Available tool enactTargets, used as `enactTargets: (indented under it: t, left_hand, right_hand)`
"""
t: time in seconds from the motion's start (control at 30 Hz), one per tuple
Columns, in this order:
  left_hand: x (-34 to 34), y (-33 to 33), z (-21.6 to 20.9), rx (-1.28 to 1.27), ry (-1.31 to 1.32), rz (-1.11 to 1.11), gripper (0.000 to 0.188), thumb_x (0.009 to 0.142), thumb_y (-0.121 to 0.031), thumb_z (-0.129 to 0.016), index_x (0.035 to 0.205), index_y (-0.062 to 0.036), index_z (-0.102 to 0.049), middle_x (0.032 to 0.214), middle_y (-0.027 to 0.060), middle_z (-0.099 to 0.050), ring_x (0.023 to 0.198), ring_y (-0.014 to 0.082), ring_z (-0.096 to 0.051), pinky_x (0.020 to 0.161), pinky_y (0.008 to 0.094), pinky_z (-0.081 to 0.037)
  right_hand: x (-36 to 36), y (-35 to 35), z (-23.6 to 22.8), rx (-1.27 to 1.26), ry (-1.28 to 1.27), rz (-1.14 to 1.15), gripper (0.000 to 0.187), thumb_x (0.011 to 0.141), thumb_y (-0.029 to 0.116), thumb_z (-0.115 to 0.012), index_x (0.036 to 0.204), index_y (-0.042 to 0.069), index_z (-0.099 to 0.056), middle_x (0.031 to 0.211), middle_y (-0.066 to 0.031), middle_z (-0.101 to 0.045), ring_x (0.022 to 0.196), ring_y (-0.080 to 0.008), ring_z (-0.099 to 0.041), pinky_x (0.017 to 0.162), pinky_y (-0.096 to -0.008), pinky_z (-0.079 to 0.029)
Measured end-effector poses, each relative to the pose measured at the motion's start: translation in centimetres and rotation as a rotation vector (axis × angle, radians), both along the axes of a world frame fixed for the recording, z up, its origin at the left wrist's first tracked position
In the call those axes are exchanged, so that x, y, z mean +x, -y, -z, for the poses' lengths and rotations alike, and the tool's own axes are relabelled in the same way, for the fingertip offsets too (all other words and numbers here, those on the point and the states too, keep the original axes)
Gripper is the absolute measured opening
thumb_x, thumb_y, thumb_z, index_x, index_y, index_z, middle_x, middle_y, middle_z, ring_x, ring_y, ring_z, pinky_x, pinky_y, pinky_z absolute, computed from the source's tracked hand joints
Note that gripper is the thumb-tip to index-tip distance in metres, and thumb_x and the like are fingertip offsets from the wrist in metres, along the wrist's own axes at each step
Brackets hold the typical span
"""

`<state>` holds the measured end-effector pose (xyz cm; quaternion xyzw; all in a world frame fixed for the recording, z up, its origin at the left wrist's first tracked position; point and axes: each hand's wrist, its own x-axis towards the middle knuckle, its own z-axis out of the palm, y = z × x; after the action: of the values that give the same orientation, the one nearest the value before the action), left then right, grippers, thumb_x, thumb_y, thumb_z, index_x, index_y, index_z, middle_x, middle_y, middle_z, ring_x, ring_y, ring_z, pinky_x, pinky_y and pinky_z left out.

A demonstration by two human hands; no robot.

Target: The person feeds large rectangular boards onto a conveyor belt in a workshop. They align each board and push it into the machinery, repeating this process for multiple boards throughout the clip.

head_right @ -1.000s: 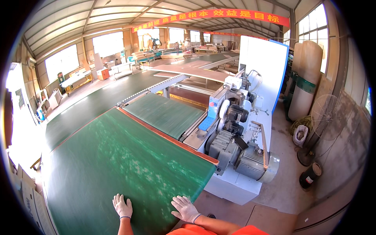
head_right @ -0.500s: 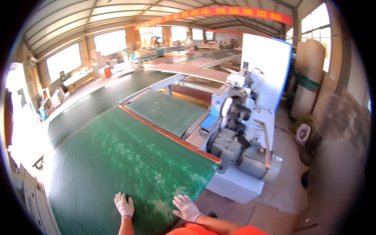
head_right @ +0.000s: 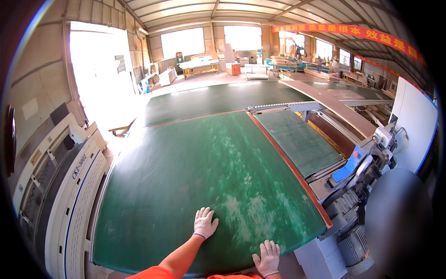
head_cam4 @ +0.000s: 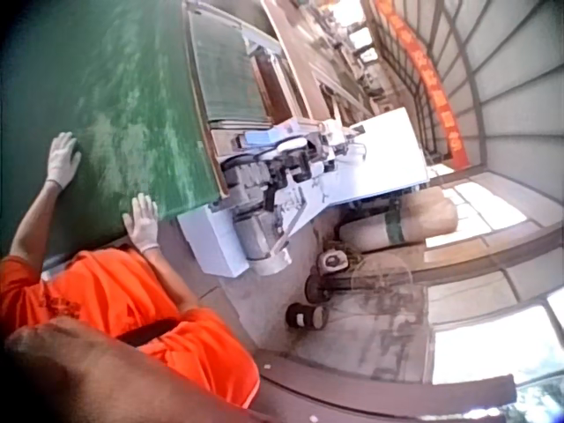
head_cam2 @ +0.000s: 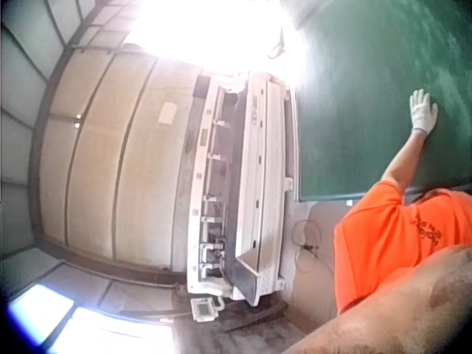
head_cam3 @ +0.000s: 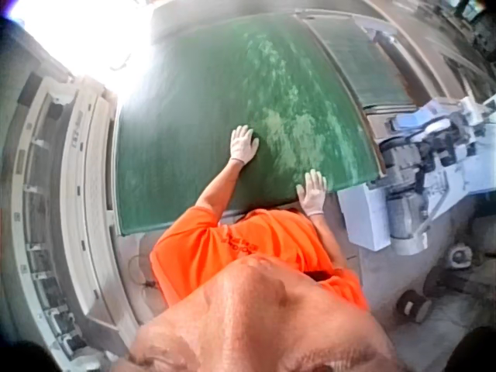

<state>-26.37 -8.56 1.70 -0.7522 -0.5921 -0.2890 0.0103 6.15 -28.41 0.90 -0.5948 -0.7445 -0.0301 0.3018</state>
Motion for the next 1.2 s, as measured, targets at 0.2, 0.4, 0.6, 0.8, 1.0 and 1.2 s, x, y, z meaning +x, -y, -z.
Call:
enactTargets:
  t: [0.2,0.4,0.6,0.8,1.0,1.2]
  left_hand:
    - [-2.5,-0.7,-3.9,-0.013,0.005,-0.013,0.053,0.096,-0.040,-0.072,0.136,-0.0039,-0.074,0.154,0.0205,-0.064,0.150,0.0426,-0.051,0.130,0.0584,-0.033]
    - [-3.5,-1.4,-5.5,0.000,0.015,-0.021,0.053,0.098,-0.040,-0.071,0.137,-0.0040,-0.073,0.156,0.0209,-0.062,0.152,0.0437,-0.049,0.132,0.0566,-0.031]
    - [-1.8,-5.1,0.3,-0.006,-0.002,-0.020,0.053,0.096,-0.040,-0.072,0.135,-0.0043,-0.074,0.154,0.0197,-0.064,0.150,0.0431,-0.051,0.130,0.0582,-0.033]
    - [-1.3,-8.5,2.0,0.056,0.008,0.024,0.053,0.096,-0.039,-0.073,0.135,-0.0040,-0.074,0.154,0.0197,-0.064,0.150,0.0428,-0.051,0.130,0.0580,-0.033]
    - [-3.1,-3.1,-0.9,0.052,0.011,0.024,0.051,0.095,-0.037,-0.075,0.133,-0.0026,-0.074,0.152,0.0201,-0.064,0.148,0.0440,-0.051,0.129,0.0586,-0.034]
    - [-2.3,-0.1,2.2,-0.051,-0.003,-0.004,0.051,0.094,-0.036,-0.074,0.132,-0.0013,-0.072,0.152,0.0199,-0.063,0.150,0.0433,-0.049,0.131,0.0588,-0.031]
  right_hand:
    - [-2.4,-0.6,-3.6,0.017,0.016,0.014,0.062,0.093,0.045,-0.075,0.136,0.001,-0.067,0.148,-0.0231,-0.062,0.142,-0.0468,-0.053,0.124,-0.0625,-0.035]
    - [-3.4,-1.2,-5.0,0.017,0.024,0.017,0.062,0.093,0.045,-0.075,0.136,0.001,-0.067,0.148,-0.0226,-0.062,0.142,-0.0464,-0.053,0.124,-0.0627,-0.035]
    - [-1.7,-4.8,0.6,0.015,0.001,-0.003,0.060,0.097,0.043,-0.074,0.138,-0.001,-0.066,0.149,-0.0250,-0.061,0.142,-0.0494,-0.053,0.124,-0.0641,-0.035]
    - [-1.6,-8.8,2.4,0.038,0.030,0.006,0.060,0.094,0.044,-0.076,0.135,0.001,-0.068,0.149,-0.0220,-0.062,0.142,-0.0460,-0.053,0.124,-0.0614,-0.036]
    - [-3.0,-2.6,-1.8,0.028,0.014,0.012,0.061,0.094,0.045,-0.077,0.135,0.001,-0.068,0.148,-0.0202,-0.063,0.142,-0.0439,-0.055,0.123,-0.0599,-0.038]
    - [-2.0,1.2,-0.7,0.052,-0.043,-0.012,0.060,0.095,0.043,-0.078,0.138,0.002,-0.068,0.150,-0.0199,-0.062,0.143,-0.0422,-0.054,0.123,-0.0582,-0.039]
